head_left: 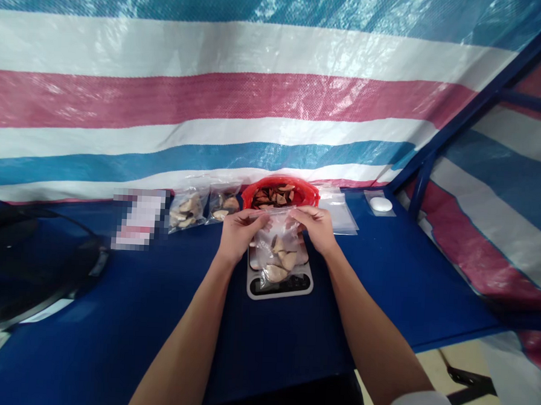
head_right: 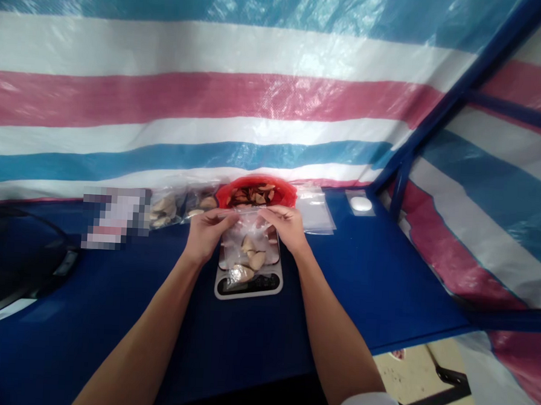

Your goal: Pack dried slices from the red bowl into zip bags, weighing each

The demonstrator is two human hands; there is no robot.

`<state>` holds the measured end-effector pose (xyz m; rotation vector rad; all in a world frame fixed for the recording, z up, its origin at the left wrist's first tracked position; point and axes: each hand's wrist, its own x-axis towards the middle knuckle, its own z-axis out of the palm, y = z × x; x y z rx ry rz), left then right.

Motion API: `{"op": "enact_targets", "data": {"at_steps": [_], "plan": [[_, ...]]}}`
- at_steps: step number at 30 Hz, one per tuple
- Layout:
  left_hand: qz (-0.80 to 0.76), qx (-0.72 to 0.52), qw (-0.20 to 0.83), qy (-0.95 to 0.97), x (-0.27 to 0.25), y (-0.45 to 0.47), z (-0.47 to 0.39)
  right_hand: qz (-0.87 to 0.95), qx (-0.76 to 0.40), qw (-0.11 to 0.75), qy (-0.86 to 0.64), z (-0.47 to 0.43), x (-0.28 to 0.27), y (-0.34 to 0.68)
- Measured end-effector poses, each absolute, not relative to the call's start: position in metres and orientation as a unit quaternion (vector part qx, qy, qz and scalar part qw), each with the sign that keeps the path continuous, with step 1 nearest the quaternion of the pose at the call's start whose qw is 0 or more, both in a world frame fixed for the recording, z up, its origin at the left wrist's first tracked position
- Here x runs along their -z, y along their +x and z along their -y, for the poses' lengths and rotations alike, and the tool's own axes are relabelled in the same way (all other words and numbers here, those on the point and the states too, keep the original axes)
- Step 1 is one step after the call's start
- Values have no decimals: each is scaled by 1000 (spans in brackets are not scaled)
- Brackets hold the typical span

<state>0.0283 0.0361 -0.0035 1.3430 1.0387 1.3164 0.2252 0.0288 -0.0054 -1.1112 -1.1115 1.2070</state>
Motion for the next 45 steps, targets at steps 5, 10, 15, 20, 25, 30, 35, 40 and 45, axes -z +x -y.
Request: {"op": "enact_targets", "data": {"at_steps": [5, 10, 15, 20, 25, 30, 35, 40, 45], "plan": [[-435, -530, 464, 561, 3, 30, -36, 491, -475, 570, -457, -29, 3, 221], [-434, -539, 457, 559, 3, 32, -35, 491, -472, 568, -462, -28, 3, 218], [-442, -536, 456, 556, -1, 32, -34, 503, -468, 563, -460, -29, 6, 219], [-451, -527, 462, 552, -4, 34, -32, 530, -463, 545, -457, -29, 7, 219], [-446, -522, 475, 550, -3, 35, -32, 519, -476, 539, -463, -27, 8, 218], [-449, -525, 463, 556, -2, 34, -32, 518, -482, 540, -456, -25, 7, 218], [-452, -514, 477, 552, -5, 33, -32, 522, -475, 539, -460, -25, 7, 219], [-455, -504, 482, 553, -5, 34, -30, 543, -468, 523, -460, -27, 13, 220], [-454, -507, 478, 556, -3, 34, -31, 552, -466, 519, -457, -27, 13, 221]]}}
